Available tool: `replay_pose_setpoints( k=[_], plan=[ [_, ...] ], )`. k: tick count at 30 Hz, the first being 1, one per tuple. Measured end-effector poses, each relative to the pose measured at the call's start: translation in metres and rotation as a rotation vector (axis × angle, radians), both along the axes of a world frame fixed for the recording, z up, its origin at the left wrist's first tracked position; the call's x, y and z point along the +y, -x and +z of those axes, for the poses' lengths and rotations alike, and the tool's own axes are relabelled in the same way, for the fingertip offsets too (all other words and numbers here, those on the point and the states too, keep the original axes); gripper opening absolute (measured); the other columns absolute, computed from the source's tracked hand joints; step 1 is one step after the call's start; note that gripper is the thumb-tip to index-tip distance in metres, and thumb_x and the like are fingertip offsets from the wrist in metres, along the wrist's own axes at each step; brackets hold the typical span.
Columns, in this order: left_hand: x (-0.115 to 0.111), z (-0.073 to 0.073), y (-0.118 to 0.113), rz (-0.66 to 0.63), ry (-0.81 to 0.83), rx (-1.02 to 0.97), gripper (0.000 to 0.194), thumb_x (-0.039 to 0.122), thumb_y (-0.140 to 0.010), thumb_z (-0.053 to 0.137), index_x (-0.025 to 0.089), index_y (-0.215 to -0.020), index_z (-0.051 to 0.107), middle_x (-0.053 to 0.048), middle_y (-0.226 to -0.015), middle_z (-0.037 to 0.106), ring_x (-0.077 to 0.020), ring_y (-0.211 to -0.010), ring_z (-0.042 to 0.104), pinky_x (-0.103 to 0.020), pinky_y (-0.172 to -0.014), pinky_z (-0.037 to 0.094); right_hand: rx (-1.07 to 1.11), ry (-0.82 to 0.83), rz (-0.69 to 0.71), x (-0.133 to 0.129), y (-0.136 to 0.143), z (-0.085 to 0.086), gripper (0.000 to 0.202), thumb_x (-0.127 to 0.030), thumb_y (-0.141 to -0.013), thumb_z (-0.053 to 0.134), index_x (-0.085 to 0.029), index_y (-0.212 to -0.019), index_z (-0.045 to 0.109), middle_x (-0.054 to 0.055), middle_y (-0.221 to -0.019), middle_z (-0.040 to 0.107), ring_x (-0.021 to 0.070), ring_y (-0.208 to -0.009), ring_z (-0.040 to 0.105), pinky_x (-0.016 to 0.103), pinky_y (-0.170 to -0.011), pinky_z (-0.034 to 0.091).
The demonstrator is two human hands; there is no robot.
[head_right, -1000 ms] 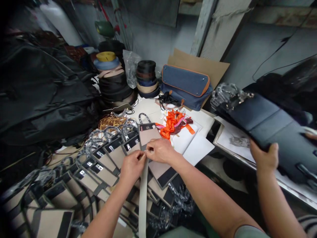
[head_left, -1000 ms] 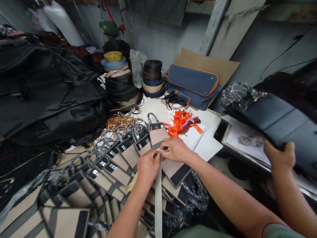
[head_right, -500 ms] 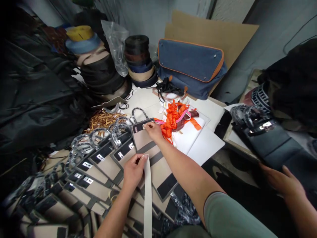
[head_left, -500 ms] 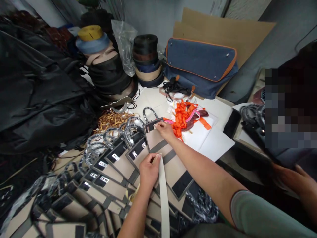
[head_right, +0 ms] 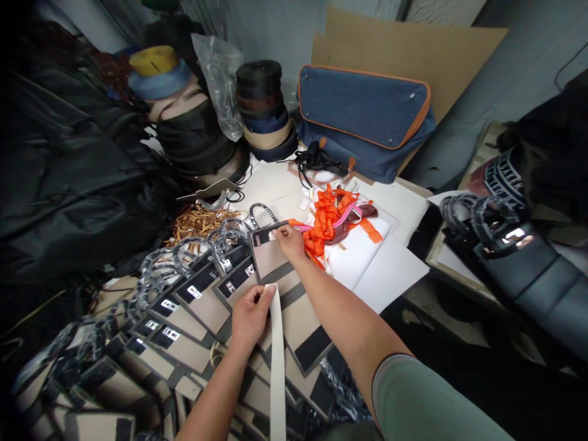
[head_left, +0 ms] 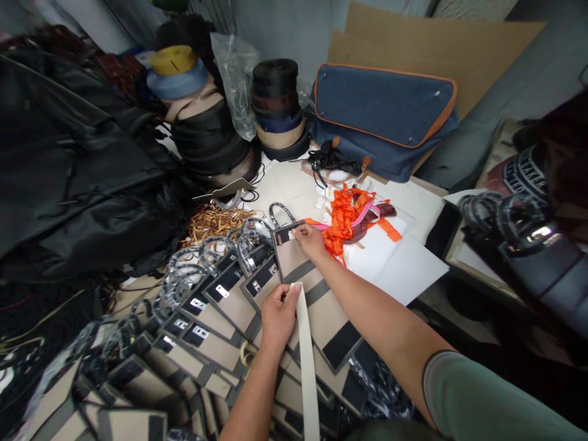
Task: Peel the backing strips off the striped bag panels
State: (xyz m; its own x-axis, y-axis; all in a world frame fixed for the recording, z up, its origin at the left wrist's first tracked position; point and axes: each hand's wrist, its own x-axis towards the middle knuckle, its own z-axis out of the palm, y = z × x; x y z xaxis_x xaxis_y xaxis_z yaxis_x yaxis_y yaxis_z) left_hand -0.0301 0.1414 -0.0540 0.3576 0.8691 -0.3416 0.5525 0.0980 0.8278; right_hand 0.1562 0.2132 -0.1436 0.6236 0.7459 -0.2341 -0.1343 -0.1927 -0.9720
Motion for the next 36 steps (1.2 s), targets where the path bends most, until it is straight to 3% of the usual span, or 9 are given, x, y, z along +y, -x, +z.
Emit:
replay_pose_setpoints(
  k=[5,10,14,17,21,27,30,33,36],
  plan=[
    [0.0,-0.001,-0.005,0.119,0.033,-0.087,0.045,0.057,-0.078,0.065,0.017,-0.059,0.056,0.005,-0.052,0.047,-0.0093,-0.05,0.04,-0.021,-0.05,0.033,0.076,-0.019,0.013,-0.035,0.003,0.036,0.031,-0.045,-0.08,0.059,-0.019,-0.094,0.066,0.0,-0.075,0.062,0.0129,-0.064,0.057,0.024,-0.058,0.046],
    [-0.008,0.016,-0.016,0.292,0.161,-0.264,0.049,0.063,-0.071,0.068,0.017,-0.06,0.055,0.005,-0.052,0.049,-0.0088,-0.048,0.04,-0.021,-0.047,0.032,0.247,-0.12,0.5,-0.106,0.02,0.083,0.042,-0.044,-0.072,0.075,-0.018,-0.105,0.07,0.002,-0.085,0.066,0.013,-0.073,0.06,0.023,-0.063,0.049],
    [-0.022,0.044,-0.015,0.14,0.076,-0.167,0.052,0.066,-0.077,0.058,0.015,-0.075,0.068,-0.002,-0.065,0.064,-0.015,-0.058,0.054,-0.023,-0.052,0.04,0.154,-0.075,0.443,-0.134,0.03,0.109,0.026,-0.031,-0.074,0.073,-0.016,-0.095,0.072,-0.002,-0.067,0.059,0.01,-0.061,0.054,0.022,-0.059,0.046],
    [-0.023,0.05,-0.008,-0.015,-0.118,0.063,0.05,0.062,-0.072,0.066,0.02,-0.099,0.072,-0.003,-0.08,0.071,-0.0212,-0.071,0.063,-0.027,-0.061,0.047,0.045,-0.098,0.398,-0.137,0.024,0.126,0.021,-0.023,-0.074,0.072,-0.019,-0.095,0.072,-0.005,-0.068,0.058,0.0083,-0.06,0.053,0.02,-0.059,0.043],
    [-0.015,0.046,-0.007,-0.048,-0.21,-0.038,0.068,0.056,-0.071,0.069,0.024,-0.129,0.059,-0.006,-0.108,0.073,-0.0252,-0.092,0.068,-0.033,-0.078,0.054,-0.1,-0.082,0.462,-0.142,0.013,0.146,0.019,-0.024,-0.076,0.072,-0.021,-0.095,0.07,-0.006,-0.071,0.059,0.0084,-0.063,0.054,0.019,-0.059,0.041],
    [-0.031,0.071,-0.001,-0.143,-0.28,-0.01,0.035,0.052,-0.081,0.06,0.022,-0.092,0.074,-0.004,-0.087,0.076,-0.0226,-0.08,0.069,-0.031,-0.075,0.052,-0.663,-0.03,0.55,-0.158,0.018,0.177,0.01,-0.032,-0.082,0.066,-0.023,-0.085,0.069,-0.002,-0.082,0.068,0.0139,-0.077,0.06,0.023,-0.068,0.04],
    [-0.032,0.075,-0.001,-0.184,-0.356,-0.013,0.031,0.046,-0.086,0.057,0.021,-0.092,0.074,-0.004,-0.087,0.075,-0.0212,-0.08,0.068,-0.03,-0.075,0.051,-0.899,-0.075,0.662,-0.151,0.013,0.186,0.009,-0.028,-0.083,0.063,-0.023,-0.084,0.07,0.001,-0.089,0.069,0.0161,-0.083,0.06,0.025,-0.071,0.038],
    [-0.028,0.072,0.0,-0.211,-0.431,-0.01,0.027,0.04,-0.088,0.055,0.021,-0.094,0.074,-0.005,-0.09,0.075,-0.0205,-0.082,0.068,-0.03,-0.077,0.05,-0.942,-0.082,0.742,-0.14,0.01,0.188,0.008,-0.024,-0.081,0.063,-0.023,-0.08,0.071,0.002,-0.083,0.069,0.0165,-0.078,0.059,0.026,-0.071,0.037],
    [-0.022,0.067,0.001,-0.22,-0.524,0.042,0.025,0.035,-0.09,0.053,0.021,-0.084,0.073,-0.006,-0.08,0.072,-0.0199,-0.075,0.066,-0.031,-0.073,0.048,-0.873,-0.063,0.728,-0.128,0.008,0.175,0.008,-0.025,-0.079,0.065,-0.023,-0.076,0.071,0.001,-0.08,0.068,0.0159,-0.075,0.059,0.026,-0.07,0.037]
  ],
)
